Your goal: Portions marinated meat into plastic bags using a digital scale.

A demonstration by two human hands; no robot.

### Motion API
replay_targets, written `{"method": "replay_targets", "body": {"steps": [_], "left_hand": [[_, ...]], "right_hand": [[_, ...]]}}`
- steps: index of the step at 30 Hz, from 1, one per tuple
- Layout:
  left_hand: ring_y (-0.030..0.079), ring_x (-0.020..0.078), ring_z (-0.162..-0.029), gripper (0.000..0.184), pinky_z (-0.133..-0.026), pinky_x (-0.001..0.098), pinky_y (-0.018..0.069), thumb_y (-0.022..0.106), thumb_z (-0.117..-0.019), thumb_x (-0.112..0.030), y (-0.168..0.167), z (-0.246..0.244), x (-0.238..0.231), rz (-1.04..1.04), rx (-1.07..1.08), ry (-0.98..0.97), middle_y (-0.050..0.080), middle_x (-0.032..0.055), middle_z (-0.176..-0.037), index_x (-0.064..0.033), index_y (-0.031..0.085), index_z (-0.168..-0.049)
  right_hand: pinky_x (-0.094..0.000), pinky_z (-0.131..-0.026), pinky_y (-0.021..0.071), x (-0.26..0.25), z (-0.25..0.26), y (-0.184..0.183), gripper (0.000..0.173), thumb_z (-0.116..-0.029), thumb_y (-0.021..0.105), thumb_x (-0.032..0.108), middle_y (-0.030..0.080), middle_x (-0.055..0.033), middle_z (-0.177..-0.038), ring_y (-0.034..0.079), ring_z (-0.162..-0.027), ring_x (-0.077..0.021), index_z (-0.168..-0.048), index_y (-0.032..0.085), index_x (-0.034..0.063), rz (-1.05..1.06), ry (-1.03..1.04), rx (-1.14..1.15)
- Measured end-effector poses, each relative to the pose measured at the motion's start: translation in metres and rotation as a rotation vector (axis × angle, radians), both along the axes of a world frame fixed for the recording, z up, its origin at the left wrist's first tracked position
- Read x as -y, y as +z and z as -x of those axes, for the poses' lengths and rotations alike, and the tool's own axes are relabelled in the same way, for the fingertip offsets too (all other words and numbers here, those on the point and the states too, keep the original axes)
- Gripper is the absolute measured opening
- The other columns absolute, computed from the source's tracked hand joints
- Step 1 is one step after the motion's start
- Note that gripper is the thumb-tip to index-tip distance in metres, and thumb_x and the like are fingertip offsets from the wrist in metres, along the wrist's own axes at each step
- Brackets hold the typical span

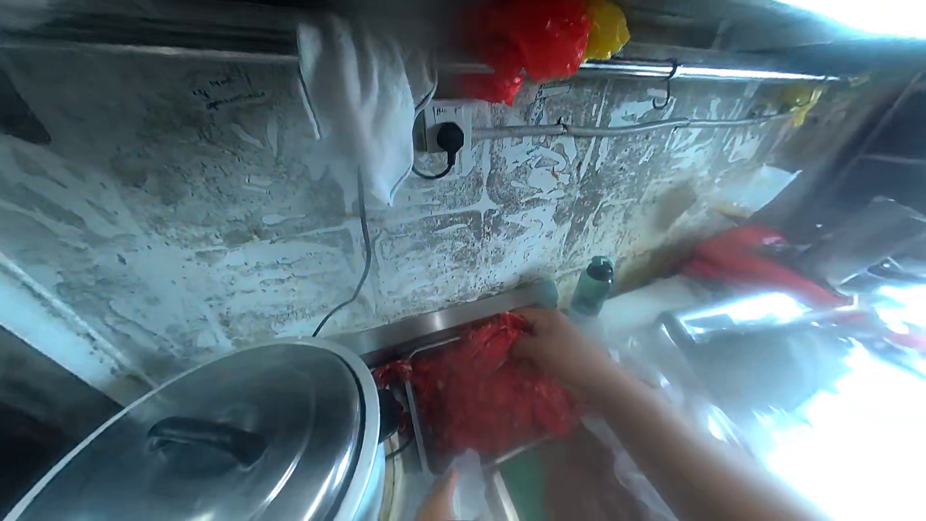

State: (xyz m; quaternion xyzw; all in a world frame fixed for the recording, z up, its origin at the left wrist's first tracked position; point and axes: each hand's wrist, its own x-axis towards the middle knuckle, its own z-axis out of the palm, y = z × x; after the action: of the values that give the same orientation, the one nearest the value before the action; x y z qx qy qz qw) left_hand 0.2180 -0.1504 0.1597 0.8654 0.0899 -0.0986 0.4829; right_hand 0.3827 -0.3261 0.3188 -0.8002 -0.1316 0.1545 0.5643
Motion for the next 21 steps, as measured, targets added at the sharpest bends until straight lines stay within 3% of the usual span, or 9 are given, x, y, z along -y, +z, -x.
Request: {"method": "replay_targets", "body": {"steps": [4,7,9,12,14,16,17,19,21], "left_hand": [[0.06,0.0362,-0.128,0.073,-0.111,0.0536,0.0456,0.082,-0.0823,-0.026,-0.014,-0.004,0.003,0.027,0.03,0.069,0.061,0.0253,-0.138,0.0051,0.055,-0.142],[0.069,0.0334,-0.11,0.071,-0.097,0.0533,0.0558,0.081,-0.0814,-0.017,-0.014,0.003,0.005,0.053,0.069,0.105,0.064,0.0243,-0.131,0.0047,0.052,-0.142],[0.066,0.0317,-0.119,0.073,-0.101,0.0498,0.0548,0.079,-0.0821,-0.015,-0.017,0.009,0.005,0.016,0.091,0.087,0.057,0.0238,-0.143,0.0048,0.049,-0.146],[0.053,0.0304,-0.139,0.081,-0.114,0.0459,0.045,0.079,-0.0831,-0.013,-0.034,0.017,0.003,-0.045,0.134,0.022,0.044,0.0234,-0.156,0.0063,0.041,-0.152],[0.053,0.0292,-0.139,0.085,-0.114,0.0455,0.0458,0.079,-0.0827,-0.013,-0.037,0.02,0.005,-0.079,0.122,-0.005,0.042,0.0213,-0.158,0.0058,0.038,-0.154],[0.052,0.0263,-0.14,0.081,-0.113,0.0424,0.0459,0.078,-0.0836,-0.014,-0.034,0.02,0.011,-0.131,0.076,-0.036,0.039,0.018,-0.161,0.0044,0.04,-0.153],[0.052,0.0257,-0.14,0.079,-0.113,0.0415,0.0465,0.077,-0.0844,-0.015,-0.033,0.021,0.014,-0.145,0.065,-0.051,0.038,0.0174,-0.162,0.004,0.042,-0.152],[0.054,0.0248,-0.138,0.072,-0.111,0.0412,0.0478,0.075,-0.0878,-0.02,-0.032,0.021,0.019,-0.173,0.054,-0.095,0.039,0.0161,-0.162,0.0014,0.047,-0.15],[0.06,0.0235,-0.131,0.077,-0.105,0.0414,0.0526,0.075,-0.0884,-0.024,-0.03,0.022,0.021,-0.179,0.06,-0.132,0.043,0.0141,-0.16,-0.0007,0.041,-0.154]], "right_hand": [[-0.0356,-0.065,0.0592,0.002,0.04,-0.059,0.03,-0.089,0.064,0.0,0.071,-0.0076,-0.095,0.069,-0.076,-0.0168,-0.118,0.067,0.0055,-0.172,0.101,-0.226],[-0.0396,-0.065,0.0598,-0.005,0.082,-0.125,0.026,-0.0927,0.061,0.001,0.071,-0.0097,-0.09,0.069,-0.074,-0.0201,-0.118,0.065,0.0048,-0.237,0.005,-0.48],[-0.0429,-0.071,0.0604,-0.009,0.103,-0.156,0.024,-0.0954,0.058,0.004,0.071,-0.0107,-0.096,0.07,-0.081,-0.0223,-0.119,0.065,0.0059,-0.26,-0.05,-0.604],[-0.0411,-0.085,0.059,-0.005,0.121,-0.177,0.043,-0.0935,0.053,-0.002,0.07,-0.0087,-0.114,0.069,-0.098,-0.0188,-0.135,0.059,0.0089,-0.26,0.119,-0.622],[-0.0418,-0.093,0.0574,-0.003,0.127,-0.172,0.052,-0.0949,0.059,0.003,0.07,-0.0088,-0.123,0.069,-0.108,-0.0183,-0.145,0.054,0.0126,0.042,0.287,-0.354],[-0.058,-0.091,0.0555,-0.006,0.133,-0.158,0.056,-0.0974,0.059,0.012,0.071,-0.0184,-0.114,0.07,-0.104,-0.0346,-0.152,0.047,0.012,0.529,0.382,-0.095],[-0.0622,-0.083,0.0557,-0.011,0.137,-0.152,0.053,-0.0948,0.061,0.012,0.072,-0.0208,-0.105,0.071,-0.098,-0.0405,-0.147,0.05,0.0105,0.731,0.398,-0.038],[-0.0628,-0.072,0.0552,-0.021,0.145,-0.147,0.03,-0.0936,0.061,0.012,0.071,-0.0207,-0.095,0.071,-0.09,-0.0434,-0.123,0.063,0.0074,0.983,0.408,0.042],[-0.0606,-0.066,0.0554,-0.02,0.149,-0.148,0.013,-0.0942,0.06,0.011,0.071,-0.018,-0.092,0.071,-0.085,-0.0407,-0.103,0.069,0.007,1.02,0.408,0.143]]}}
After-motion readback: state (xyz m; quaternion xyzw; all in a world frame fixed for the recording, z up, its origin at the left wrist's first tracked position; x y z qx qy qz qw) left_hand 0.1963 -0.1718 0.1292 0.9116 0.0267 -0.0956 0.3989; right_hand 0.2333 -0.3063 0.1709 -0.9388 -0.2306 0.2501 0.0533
